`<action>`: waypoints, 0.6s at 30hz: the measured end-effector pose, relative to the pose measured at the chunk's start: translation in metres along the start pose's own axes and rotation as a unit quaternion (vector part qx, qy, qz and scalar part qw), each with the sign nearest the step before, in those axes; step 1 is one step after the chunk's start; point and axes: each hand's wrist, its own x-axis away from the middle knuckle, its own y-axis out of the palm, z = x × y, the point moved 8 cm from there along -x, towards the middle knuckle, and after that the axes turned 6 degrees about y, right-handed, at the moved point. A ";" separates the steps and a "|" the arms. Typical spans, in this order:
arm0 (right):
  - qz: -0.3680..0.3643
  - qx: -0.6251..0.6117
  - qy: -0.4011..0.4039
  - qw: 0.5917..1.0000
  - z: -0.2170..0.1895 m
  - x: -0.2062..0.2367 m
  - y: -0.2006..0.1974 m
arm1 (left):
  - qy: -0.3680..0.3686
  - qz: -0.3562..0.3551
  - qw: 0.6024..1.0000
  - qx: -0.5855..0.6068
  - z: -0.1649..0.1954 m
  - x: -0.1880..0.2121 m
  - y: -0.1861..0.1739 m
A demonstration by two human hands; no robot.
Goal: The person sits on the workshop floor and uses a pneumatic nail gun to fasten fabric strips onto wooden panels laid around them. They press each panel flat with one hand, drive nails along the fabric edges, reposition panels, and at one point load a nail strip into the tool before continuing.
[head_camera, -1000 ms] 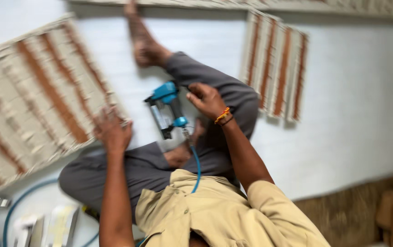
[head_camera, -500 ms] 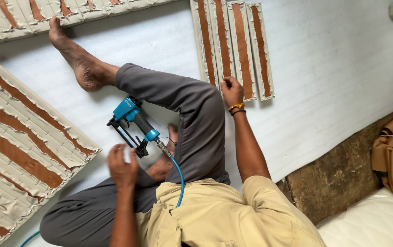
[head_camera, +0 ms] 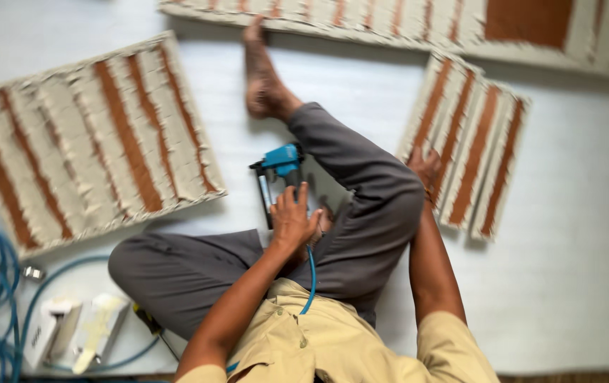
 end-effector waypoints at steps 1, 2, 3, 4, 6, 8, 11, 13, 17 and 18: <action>-0.002 0.005 0.000 1.000 -0.001 0.003 -0.002 | -0.006 0.003 1.000 -0.009 -0.001 -0.002 0.002; -0.005 0.007 0.006 1.000 0.000 0.004 -0.004 | -0.008 0.003 1.000 -0.017 -0.002 -0.004 0.003; -0.009 0.005 0.014 1.000 0.000 0.005 -0.005 | -0.016 0.008 1.000 -0.023 -0.004 -0.006 0.004; -0.015 0.003 0.021 1.000 0.001 0.004 -0.006 | -0.023 0.011 0.999 -0.026 -0.005 -0.008 0.005; -0.025 -0.015 0.035 0.999 0.001 0.004 -0.005 | -0.027 0.019 0.999 -0.030 -0.006 -0.010 0.005; -0.032 -0.066 0.041 0.996 -0.001 0.003 -0.004 | -0.023 0.027 0.999 -0.033 -0.009 -0.010 0.004; -0.120 -0.390 0.166 0.898 0.010 0.006 0.013 | 0.021 0.119 0.993 -0.004 -0.021 -0.006 -0.016; -0.158 -0.370 0.145 0.904 0.006 0.005 0.013 | -0.009 0.085 0.996 0.004 -0.052 -0.010 -0.021; -0.047 -0.236 -0.076 0.968 -0.015 -0.001 -0.032 | -0.019 0.222 0.974 -0.044 -0.124 -0.018 -0.076; -0.038 -0.213 -0.039 0.975 -0.005 -0.003 -0.038 | -0.019 0.256 0.965 -0.060 -0.141 -0.020 -0.090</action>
